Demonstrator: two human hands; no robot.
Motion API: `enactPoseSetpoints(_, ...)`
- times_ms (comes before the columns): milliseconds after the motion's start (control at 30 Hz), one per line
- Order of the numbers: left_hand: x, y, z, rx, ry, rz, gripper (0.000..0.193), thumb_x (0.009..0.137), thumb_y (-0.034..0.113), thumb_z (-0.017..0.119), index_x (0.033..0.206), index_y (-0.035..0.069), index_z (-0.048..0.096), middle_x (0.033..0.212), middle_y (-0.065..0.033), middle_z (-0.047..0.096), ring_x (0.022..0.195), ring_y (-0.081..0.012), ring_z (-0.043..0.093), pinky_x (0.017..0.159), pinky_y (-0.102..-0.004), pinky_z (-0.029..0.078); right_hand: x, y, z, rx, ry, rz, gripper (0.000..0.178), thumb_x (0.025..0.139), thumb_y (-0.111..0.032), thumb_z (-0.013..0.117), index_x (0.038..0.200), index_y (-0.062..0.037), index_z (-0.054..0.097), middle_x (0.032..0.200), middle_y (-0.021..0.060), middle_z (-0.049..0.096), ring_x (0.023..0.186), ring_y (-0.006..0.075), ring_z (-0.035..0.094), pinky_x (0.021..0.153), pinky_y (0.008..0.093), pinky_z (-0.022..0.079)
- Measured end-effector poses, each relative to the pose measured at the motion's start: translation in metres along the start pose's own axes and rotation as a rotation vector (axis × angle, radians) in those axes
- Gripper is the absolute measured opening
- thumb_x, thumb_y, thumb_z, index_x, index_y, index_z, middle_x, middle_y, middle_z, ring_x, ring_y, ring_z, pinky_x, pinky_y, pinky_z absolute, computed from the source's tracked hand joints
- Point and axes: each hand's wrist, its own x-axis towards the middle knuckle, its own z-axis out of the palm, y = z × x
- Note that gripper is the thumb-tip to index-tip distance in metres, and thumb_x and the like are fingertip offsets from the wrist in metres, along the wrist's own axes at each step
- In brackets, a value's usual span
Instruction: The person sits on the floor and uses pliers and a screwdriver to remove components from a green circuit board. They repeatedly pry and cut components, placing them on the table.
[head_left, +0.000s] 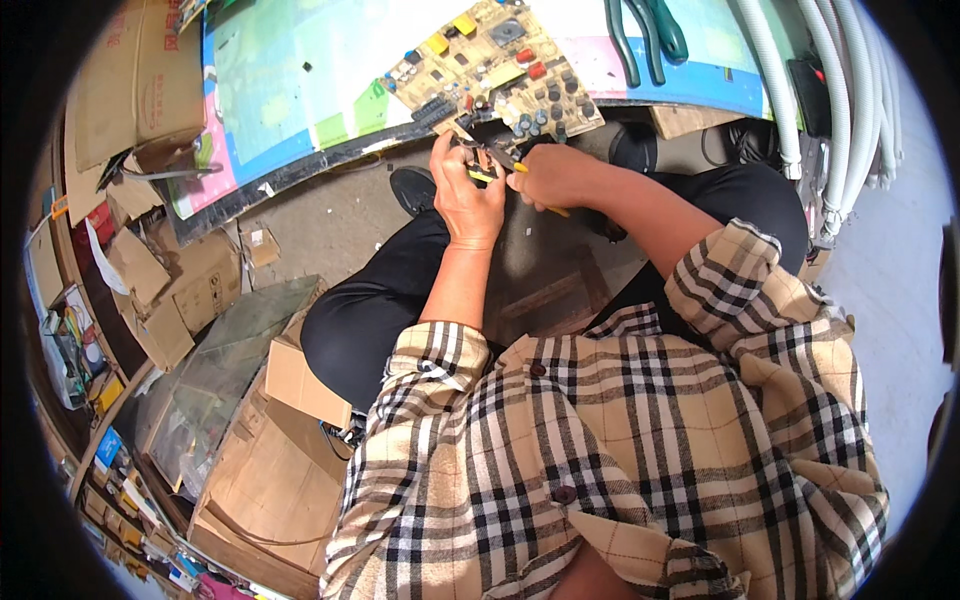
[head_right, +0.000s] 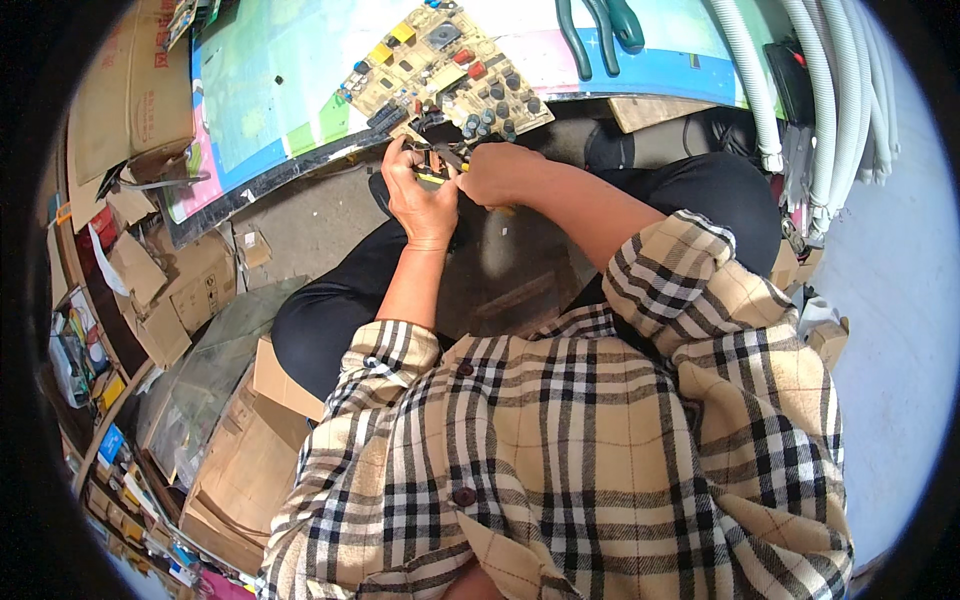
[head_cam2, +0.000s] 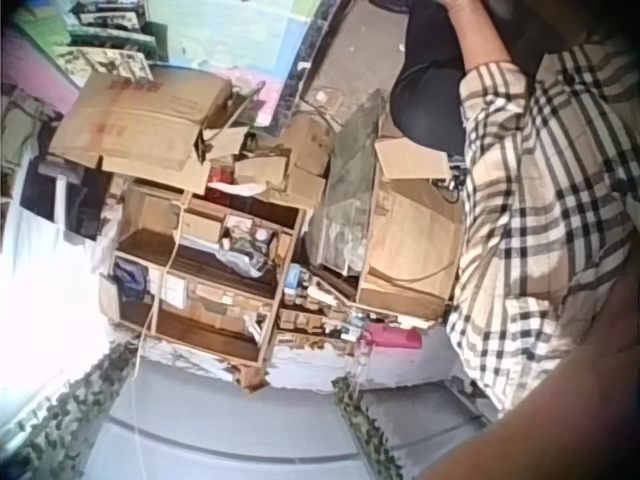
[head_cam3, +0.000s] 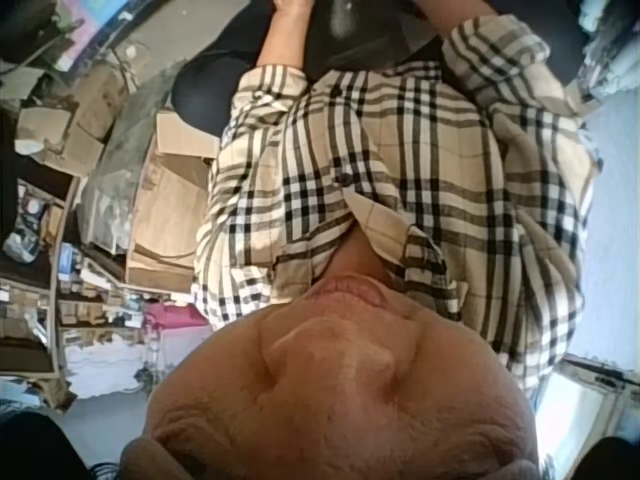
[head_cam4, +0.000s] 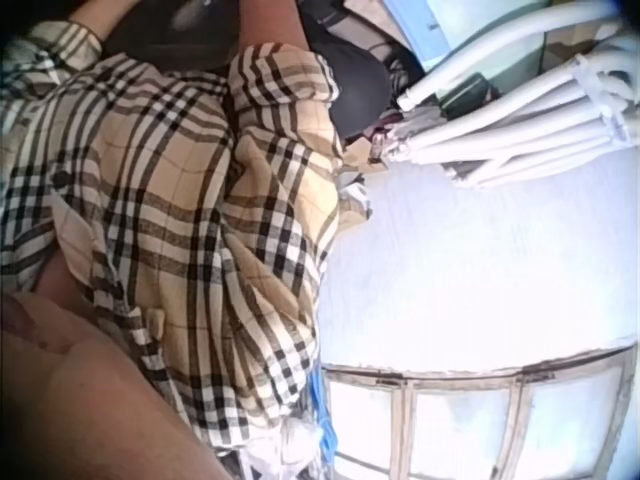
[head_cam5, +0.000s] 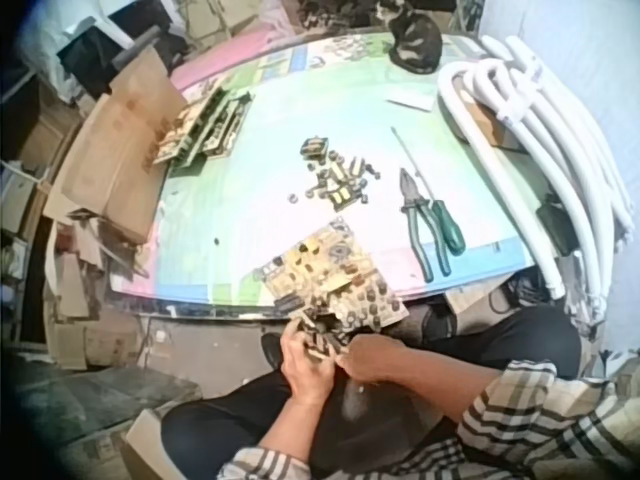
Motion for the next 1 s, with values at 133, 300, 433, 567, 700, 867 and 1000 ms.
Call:
enactPoseSetpoints(133, 0.004, 0.003, -0.003, -0.029, -0.02, 0.007, 0.051, 0.068, 0.002, 0.075, 0.108, 0.006, 0.044, 0.125, -0.0223, 0.05, 0.104, -0.0418, 0.057, 0.08, -0.0432, 0.052, 0.0, 0.004, -0.005, -0.189, 0.09, -0.143, 0.037, 0.093, -0.031, 0.053, 0.083, 0.0019, 0.067, 0.078, 0.0187, 0.067, 0.078, 0.0363, 0.065, 0.072, 0.0433, 0.05)
enactPoseSetpoints(300, 0.007, 0.003, -0.007, -0.017, 0.006, -0.023, 0.052, 0.067, 0.001, 0.075, 0.109, 0.006, 0.044, 0.123, -0.0221, 0.05, 0.106, -0.0431, 0.055, 0.083, -0.0443, 0.05, -0.023, -0.025, -0.026, -0.322, 0.269, -0.082, 0.023, 0.082, -0.02, 0.063, 0.091, -0.0012, 0.071, 0.093, 0.0181, 0.069, 0.094, 0.0339, 0.067, 0.077, 0.0419, 0.054)
enactPoseSetpoints(433, 0.005, -0.002, -0.007, 0.0, 0.036, -0.042, 0.053, 0.067, 0.001, 0.075, 0.109, 0.006, 0.044, 0.121, -0.022, 0.05, 0.106, -0.0436, 0.054, 0.082, -0.0449, 0.051, -0.036, -0.043, -0.037, -0.702, 0.352, -0.18, 0.019, 0.078, -0.018, 0.064, 0.09, -0.0052, 0.071, 0.087, 0.012, 0.069, 0.085, 0.0261, 0.068, 0.069, 0.037, 0.054)
enactPoseSetpoints(567, 0.001, -0.006, -0.006, -0.013, 0.021, -0.038, 0.051, 0.069, 0.003, 0.075, 0.109, 0.007, 0.044, 0.121, -0.0221, 0.049, 0.103, -0.0431, 0.056, 0.078, -0.045, 0.052, -0.025, -0.04, -0.029, -1.039, 0.552, -0.346, 0.017, 0.077, -0.019, 0.063, 0.087, -0.0061, 0.068, 0.086, 0.0084, 0.059, 0.074, 0.0226, 0.064, 0.064, 0.0341, 0.051)
enactPoseSetpoints(700, -0.001, -0.008, -0.004, 0.002, 0.028, -0.068, 0.049, 0.072, 0.006, 0.074, 0.111, 0.008, 0.044, 0.123, -0.0205, 0.049, 0.099, -0.0428, 0.058, 0.074, -0.0451, 0.053, -0.021, -0.053, -0.032, -1.369, 0.628, -0.458, 0.017, 0.078, -0.02, 0.062, 0.089, -0.0094, 0.069, 0.092, 0.0055, 0.053, 0.083, 0.0176, 0.058, 0.066, 0.0291, 0.046)
enactPoseSetpoints(867, 0.003, -0.002, -0.004, -0.073, 0.016, -0.106, 0.053, 0.069, 0.004, 0.075, 0.112, 0.009, 0.045, 0.124, -0.0182, 0.05, 0.099, -0.0428, 0.059, 0.074, -0.0454, 0.054, -0.002, -0.061, -0.031, -1.663, 0.535, -0.558, 0.017, 0.078, -0.022, 0.061, 0.087, -0.012, 0.072, 0.095, 0.0025, 0.052, 0.089, 0.0162, 0.054, 0.069, 0.0264, 0.041)
enactPoseSetpoints(1000, -0.001, -0.007, -0.001, -0.049, 0.016, -0.108, 0.05, 0.068, 0.004, 0.075, 0.107, 0.007, 0.045, 0.12, -0.0187, 0.053, 0.102, -0.038, 0.058, 0.079, -0.0408, 0.053, 0.002, -0.063, -0.031, -1.725, 0.451, -0.579, 0.017, 0.077, -0.023, 0.062, 0.087, -0.0136, 0.073, 0.097, 0.0035, 0.052, 0.09, 0.0166, 0.054, 0.069, 0.0267, 0.042)
